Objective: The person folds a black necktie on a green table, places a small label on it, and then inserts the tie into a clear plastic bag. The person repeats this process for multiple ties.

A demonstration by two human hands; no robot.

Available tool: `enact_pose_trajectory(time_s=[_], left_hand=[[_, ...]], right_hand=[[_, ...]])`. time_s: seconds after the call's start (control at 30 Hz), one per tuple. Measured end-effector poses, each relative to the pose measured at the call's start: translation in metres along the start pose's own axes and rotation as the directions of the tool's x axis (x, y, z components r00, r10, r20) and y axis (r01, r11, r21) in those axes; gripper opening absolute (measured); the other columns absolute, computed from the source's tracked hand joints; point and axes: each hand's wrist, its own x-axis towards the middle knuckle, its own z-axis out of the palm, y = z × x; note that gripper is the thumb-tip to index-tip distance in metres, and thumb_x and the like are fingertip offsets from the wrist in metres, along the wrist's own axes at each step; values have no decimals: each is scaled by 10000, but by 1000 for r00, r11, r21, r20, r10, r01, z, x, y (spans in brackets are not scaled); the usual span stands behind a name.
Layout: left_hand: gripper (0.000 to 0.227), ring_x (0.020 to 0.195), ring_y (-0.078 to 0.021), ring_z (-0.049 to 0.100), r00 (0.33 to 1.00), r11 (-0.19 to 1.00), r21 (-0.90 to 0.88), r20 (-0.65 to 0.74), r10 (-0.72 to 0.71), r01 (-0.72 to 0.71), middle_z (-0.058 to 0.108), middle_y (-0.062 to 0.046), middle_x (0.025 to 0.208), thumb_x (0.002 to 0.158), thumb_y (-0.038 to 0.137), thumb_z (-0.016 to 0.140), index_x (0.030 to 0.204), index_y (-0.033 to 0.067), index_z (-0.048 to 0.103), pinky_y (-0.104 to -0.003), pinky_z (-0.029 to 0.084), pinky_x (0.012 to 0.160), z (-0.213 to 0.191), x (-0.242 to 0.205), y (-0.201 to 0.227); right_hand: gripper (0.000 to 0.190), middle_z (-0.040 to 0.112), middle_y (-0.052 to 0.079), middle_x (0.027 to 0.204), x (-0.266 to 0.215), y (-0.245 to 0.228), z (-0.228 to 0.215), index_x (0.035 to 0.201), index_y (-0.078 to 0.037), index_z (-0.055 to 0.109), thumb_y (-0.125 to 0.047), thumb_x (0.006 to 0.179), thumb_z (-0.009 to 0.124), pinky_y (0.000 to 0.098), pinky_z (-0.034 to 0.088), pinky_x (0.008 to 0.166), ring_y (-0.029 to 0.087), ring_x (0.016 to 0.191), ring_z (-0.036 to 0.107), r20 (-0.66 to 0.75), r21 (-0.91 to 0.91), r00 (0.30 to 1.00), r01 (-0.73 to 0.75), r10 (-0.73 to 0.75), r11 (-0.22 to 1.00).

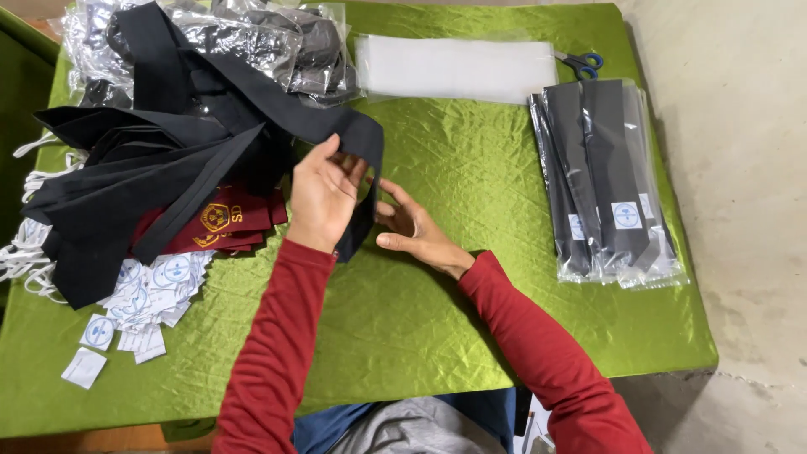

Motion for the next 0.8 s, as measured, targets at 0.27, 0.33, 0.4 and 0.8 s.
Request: enact_pose_trajectory(time_s=[0.27,0.33,0.4,0.8], left_hand=[[318,1258,-343,657,989,986,-168,139,46,-22,683,-193,1324,946,78,609,1250,7,667,-444,540,1077,14,-39,28],[322,1310,-358,632,980,971,-228,166,114,-75,654,-216,1386,962,-14,564,1272,-42,648,-458,545,1103,0,-35,41],[338,1381,-346,575,951,966,-137,192,244,-220,619,-219,1429,996,-44,548,1319,-38,650,-431,499,1173,-11,-35,46],[356,1332,-352,635,869,888,-81,183,459,-452,581,-214,1483,1006,7,566,1350,81,621,-443,606,1114,-62,-5,75]], right_hand=[[367,773,162,906,-1,-28,-22,1205,48,639,6,860,756,324,635,670,238,794,778,-135,180,986,-72,97,981],[379,762,194,845,-1,-45,-37,1200,79,628,16,849,756,344,646,599,281,724,784,-156,202,981,-83,116,976],[460,719,139,794,-1,-56,-59,1290,42,573,75,856,724,335,636,528,235,648,764,-193,26,978,-76,80,997],[574,707,191,740,-44,-69,-147,1284,78,543,96,751,756,275,597,556,206,610,745,-188,-23,981,38,-42,999]])
